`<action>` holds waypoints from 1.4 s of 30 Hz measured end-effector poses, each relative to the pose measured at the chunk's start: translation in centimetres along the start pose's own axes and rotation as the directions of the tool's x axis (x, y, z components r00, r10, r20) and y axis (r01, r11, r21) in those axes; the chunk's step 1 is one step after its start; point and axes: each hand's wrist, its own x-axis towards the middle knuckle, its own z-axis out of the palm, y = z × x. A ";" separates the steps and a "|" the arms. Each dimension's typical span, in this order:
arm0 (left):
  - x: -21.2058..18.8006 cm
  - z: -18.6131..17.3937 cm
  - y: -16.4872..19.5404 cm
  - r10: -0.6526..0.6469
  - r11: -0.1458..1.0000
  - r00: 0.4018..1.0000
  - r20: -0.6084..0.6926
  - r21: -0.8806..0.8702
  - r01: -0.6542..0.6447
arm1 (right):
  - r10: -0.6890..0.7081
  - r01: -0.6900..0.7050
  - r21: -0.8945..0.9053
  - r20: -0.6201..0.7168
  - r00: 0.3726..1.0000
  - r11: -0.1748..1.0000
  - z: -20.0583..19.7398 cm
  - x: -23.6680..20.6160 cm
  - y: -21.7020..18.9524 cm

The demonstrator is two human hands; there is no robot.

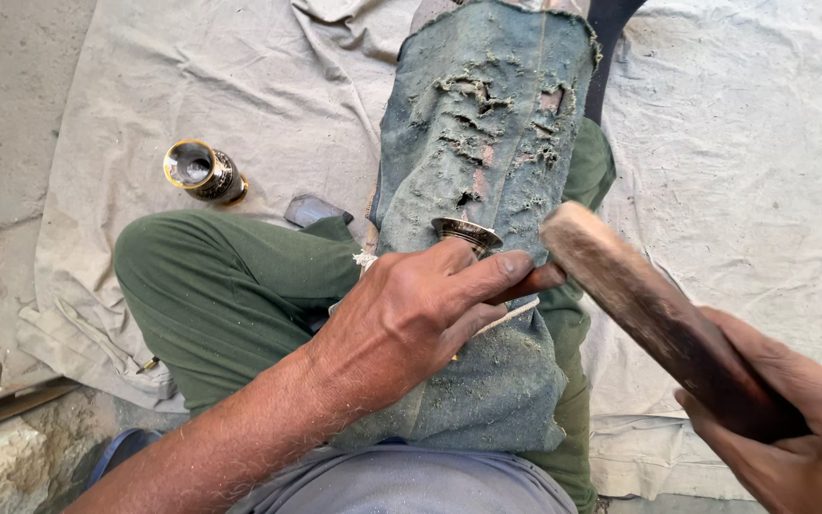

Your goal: The person sits on the ground with a worn leather sandbag across their lap, holds a metal punch against a small brass pot resting on the bag, and repeatedly strikes the punch with a wooden mallet to emboss a pattern into the vessel, occasionally repositioning the pot and punch between strikes.

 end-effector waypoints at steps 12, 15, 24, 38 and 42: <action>-0.4 0.2 -0.1 -0.002 1.000 1.000 -0.023 -0.018 0.001 | 0.287 -0.287 0.036 -0.001 0.958 0.957 -0.2 0.7 -0.9; -0.4 0.1 -0.1 -0.016 1.000 1.000 -0.007 -0.013 0.016 | 0.265 -0.264 0.043 -0.015 0.964 0.963 -0.1 0.6 -0.4; -0.3 -0.2 -0.3 0.041 0.999 0.999 -0.024 -0.032 -0.042 | 0.347 -0.348 0.035 0.023 0.938 0.937 0.3 -0.5 2.6; -0.3 -0.7 -0.6 0.095 0.995 0.995 0.023 -0.040 -0.094 | 0.053 -0.048 0.157 -0.024 0.998 0.986 0.9 -1.7 0.6; -0.5 -1.2 -0.1 0.040 0.991 0.999 -0.013 -0.125 -0.041 | 0.280 -0.276 0.084 -0.049 0.959 0.958 0.7 -1.7 0.4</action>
